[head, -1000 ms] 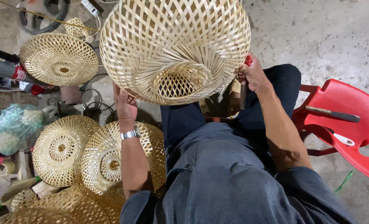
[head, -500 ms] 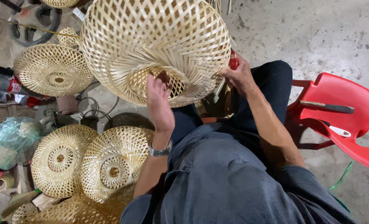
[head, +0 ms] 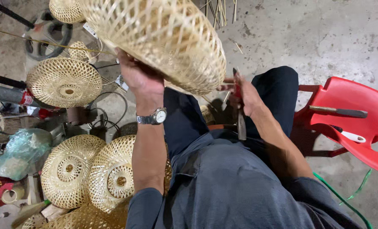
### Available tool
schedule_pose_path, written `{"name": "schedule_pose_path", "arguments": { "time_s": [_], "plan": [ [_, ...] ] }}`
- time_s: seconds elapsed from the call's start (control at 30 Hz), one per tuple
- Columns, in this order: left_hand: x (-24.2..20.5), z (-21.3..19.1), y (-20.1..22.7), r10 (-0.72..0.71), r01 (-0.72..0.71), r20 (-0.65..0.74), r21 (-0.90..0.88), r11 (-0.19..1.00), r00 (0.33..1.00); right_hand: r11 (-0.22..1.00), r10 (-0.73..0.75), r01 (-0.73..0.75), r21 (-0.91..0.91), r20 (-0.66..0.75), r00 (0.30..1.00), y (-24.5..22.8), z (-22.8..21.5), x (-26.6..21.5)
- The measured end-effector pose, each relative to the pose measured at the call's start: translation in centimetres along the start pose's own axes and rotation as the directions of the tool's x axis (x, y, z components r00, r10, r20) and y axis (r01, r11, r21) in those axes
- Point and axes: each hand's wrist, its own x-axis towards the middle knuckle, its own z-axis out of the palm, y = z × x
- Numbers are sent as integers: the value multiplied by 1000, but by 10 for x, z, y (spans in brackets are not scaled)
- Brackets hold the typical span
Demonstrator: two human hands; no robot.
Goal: The person sits on the floor and uses a knife to trim excess bamboo strands from the rims of woven baskets. They handle multiple baskets one at a time, rotating each to access different edges, and place finished items aside.
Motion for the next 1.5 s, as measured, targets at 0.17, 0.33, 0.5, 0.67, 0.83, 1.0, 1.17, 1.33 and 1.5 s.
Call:
{"name": "schedule_pose_path", "arguments": {
  "time_s": [0.17, 0.33, 0.5, 0.67, 0.83, 1.0, 1.17, 1.33, 1.5],
  "plan": [
    [7, -26, -6, 162, -172, 191, 41, 984, 968, 932, 103, -159, 327, 182, 978, 17, -9, 28],
    [24, -80, -23, 284, -334, 405, 58, 941, 869, 875, 114, -180, 449, 171, 979, 25, -5, 40],
    [44, -110, -40, 253, -295, 207, 206, 933, 945, 901, 140, -115, 419, -31, 990, 13, 8, 36],
    [25, -115, 7, 32, -97, 440, 125, 987, 897, 975, -92, 101, 197, -54, 994, -6, -13, 37],
    [-29, -119, 44, 83, -153, 332, 190, 970, 940, 952, -288, 281, 122, 38, 957, -33, -53, 40],
    [-52, -132, 33, 65, -168, 215, 504, 847, 974, 960, -278, 276, 43, 90, 956, -47, -54, 36],
    [-36, -147, 25, 77, -181, 288, 356, 917, 955, 957, -290, 289, 24, 55, 956, -50, -49, 32],
    [-20, -160, 22, 113, -203, 252, 367, 908, 961, 952, -303, 305, -14, 66, 951, -50, -49, 33],
    [-20, -165, 15, 89, -190, 340, 277, 942, 936, 921, -372, 380, -86, 90, 924, -57, -37, 25]
  ]
}}
